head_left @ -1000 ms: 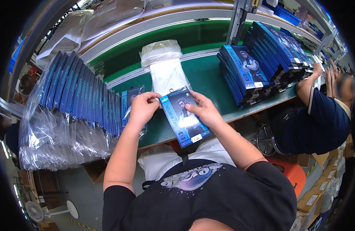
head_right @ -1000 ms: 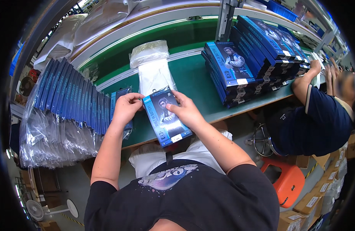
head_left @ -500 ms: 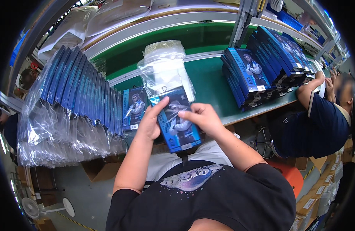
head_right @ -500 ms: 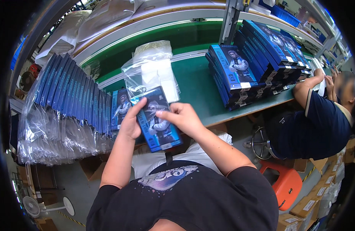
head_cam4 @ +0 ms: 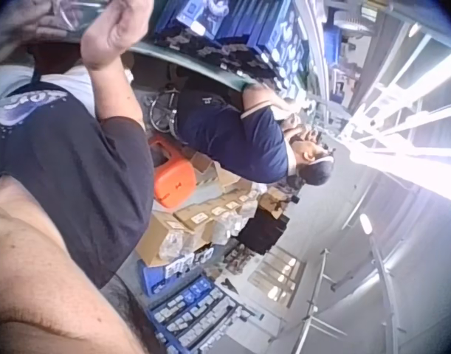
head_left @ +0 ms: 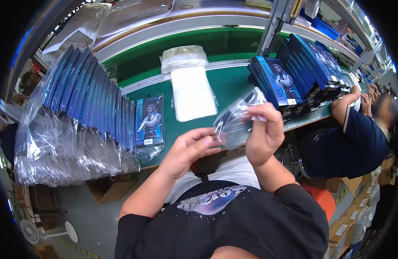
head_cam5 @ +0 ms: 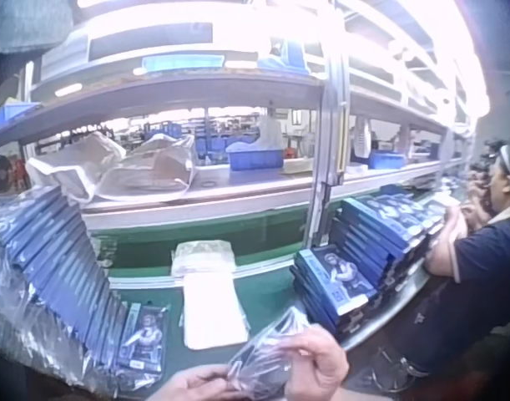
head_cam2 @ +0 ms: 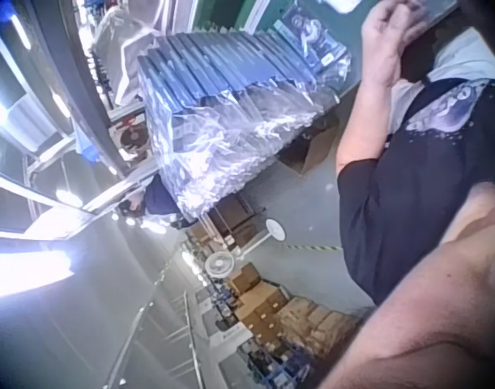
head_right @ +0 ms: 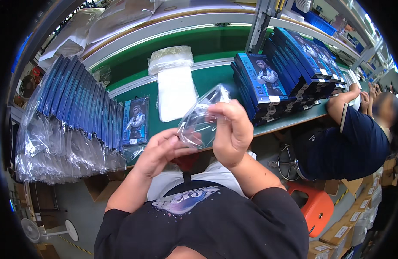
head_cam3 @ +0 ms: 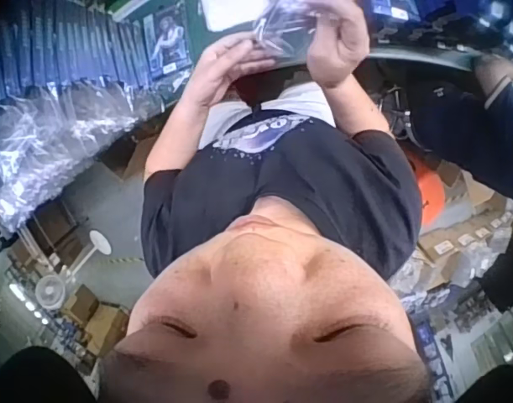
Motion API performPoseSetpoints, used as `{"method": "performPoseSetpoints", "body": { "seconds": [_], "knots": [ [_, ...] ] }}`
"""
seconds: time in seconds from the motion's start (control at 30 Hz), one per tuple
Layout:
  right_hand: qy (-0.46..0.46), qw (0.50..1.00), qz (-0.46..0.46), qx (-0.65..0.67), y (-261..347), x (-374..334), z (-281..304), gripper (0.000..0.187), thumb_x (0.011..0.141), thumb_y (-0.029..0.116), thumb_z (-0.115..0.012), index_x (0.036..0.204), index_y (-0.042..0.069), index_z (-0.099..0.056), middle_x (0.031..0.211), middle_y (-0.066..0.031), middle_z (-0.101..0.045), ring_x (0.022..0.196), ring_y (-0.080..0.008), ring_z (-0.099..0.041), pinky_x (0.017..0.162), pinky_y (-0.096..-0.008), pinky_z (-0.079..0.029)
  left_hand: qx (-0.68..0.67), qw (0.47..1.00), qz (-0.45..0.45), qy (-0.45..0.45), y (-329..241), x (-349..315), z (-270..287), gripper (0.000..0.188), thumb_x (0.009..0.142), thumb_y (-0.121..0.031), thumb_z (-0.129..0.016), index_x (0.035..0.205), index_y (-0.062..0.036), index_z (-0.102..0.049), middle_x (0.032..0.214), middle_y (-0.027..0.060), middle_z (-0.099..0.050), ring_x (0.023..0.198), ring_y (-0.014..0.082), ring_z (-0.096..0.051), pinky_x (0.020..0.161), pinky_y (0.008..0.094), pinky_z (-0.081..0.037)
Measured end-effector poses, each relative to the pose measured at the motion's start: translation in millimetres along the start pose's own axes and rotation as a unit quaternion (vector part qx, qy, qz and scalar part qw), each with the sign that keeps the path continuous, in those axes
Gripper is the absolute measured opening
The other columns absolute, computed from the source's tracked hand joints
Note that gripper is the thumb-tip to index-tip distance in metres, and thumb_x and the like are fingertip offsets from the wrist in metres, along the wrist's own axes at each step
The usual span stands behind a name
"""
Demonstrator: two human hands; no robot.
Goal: Manually placing small boxed items into plastic bags and stacking them on a factory assembly line.
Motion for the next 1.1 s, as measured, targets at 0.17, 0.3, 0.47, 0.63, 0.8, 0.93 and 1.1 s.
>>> {"method": "performPoseSetpoints", "body": {
  "seconds": [0.17,0.3,0.47,0.63,0.8,0.93,1.1],
  "knots": [
    [0.309,0.947,-0.037,0.077,8.8,-21.7,-57.9,0.022,0.079,-0.005,-0.052,0.099,0.001,-0.058,0.087,-0.015,-0.063,0.078,-0.0335,-0.062,0.067,-0.0389,-0.05,-0.154,0.983,0.068,-0.076,0.3,-7.6,12.6,0.039,0.093,-0.017,-0.054,0.127,0.0035,-0.049,0.112,0.0134,-0.06,0.099,0.0199,-0.06,0.084,0.0338,-0.05],
    [0.397,0.908,-0.041,0.125,24.1,-31.9,-75.8,0.042,0.081,0.008,-0.067,0.122,0.004,-0.058,0.087,-0.0117,-0.061,0.079,-0.0267,-0.061,0.071,-0.0341,-0.05,-0.009,0.99,-0.044,-0.137,-13.3,-12.3,38.8,0.043,0.081,0.001,-0.05,0.125,0.0035,-0.05,0.104,0.0113,-0.063,0.088,0.0176,-0.062,0.079,0.0284,-0.05],
    [0.25,0.96,-0.105,0.067,-6.7,6.6,-27.4,0.04,0.082,0.005,-0.065,0.121,-0.002,-0.057,0.085,-0.0101,-0.065,0.077,-0.0164,-0.062,0.072,-0.0285,-0.049,0.518,0.731,-0.289,-0.339,-65.1,-40.9,61.6,0.053,0.075,0.001,-0.052,0.128,0.0027,-0.047,0.125,0.0175,-0.051,0.109,0.0285,-0.054,0.095,0.0363,-0.042],
    [0.114,0.981,-0.088,-0.131,-32.0,52.2,30.9,0.03,0.089,0.01,-0.062,0.116,-0.002,-0.059,0.09,-0.0053,-0.062,0.084,-0.0105,-0.058,0.077,-0.0235,-0.045,0.797,0.492,-0.096,-0.337,-33.3,-35.1,106.0,0.062,0.079,-0.018,-0.063,0.134,0.0003,-0.042,0.144,0.0239,-0.032,0.139,0.0399,-0.021,0.113,0.0533,-0.015],
    [0.158,0.821,-0.127,-0.533,-102.4,76.7,80.6,0.081,0.078,0.055,-0.065,0.129,-0.007,-0.049,0.128,-0.0263,-0.049,0.121,-0.0373,-0.045,0.102,-0.0443,-0.035,0.821,0.48,-0.131,-0.281,-37.8,-8.1,73.1,0.059,0.08,-0.017,-0.063,0.132,0.001,-0.043,0.145,0.0215,-0.032,0.141,0.0384,-0.019,0.113,0.0537,-0.015],
    [0.233,0.731,-0.165,-0.619,-111.4,71.2,74.3,0.084,0.071,0.059,-0.069,0.133,0.006,-0.051,0.133,-0.032,-0.043,0.127,-0.0417,-0.041,0.105,-0.0463,-0.033,0.824,0.509,-0.183,-0.167,-24.0,19.7,62.6,0.033,0.08,-0.007,-0.061,0.113,-0.0047,-0.062,0.132,0.0126,-0.051,0.131,0.032,-0.038,0.108,0.0503,-0.027],
    [0.263,0.805,-0.236,-0.476,-75.0,83.0,63.5,0.072,0.067,0.053,-0.074,0.126,0.014,-0.06,0.117,-0.026,-0.051,0.111,-0.0377,-0.05,0.099,-0.0451,-0.039,0.809,0.544,-0.196,-0.108,-29.3,48.8,75.2,0.022,0.077,0.0,-0.06,0.095,-0.0082,-0.069,0.097,0.0086,-0.061,0.095,0.0276,-0.058,0.085,0.0401,-0.044]
  ]
}}
Point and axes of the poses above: each hand's wrist, its own x-axis towards the middle knuckle, its own z-axis out of the back of the hand, y = z × x, the point moved 6 cm from there along x, towards the middle knuckle
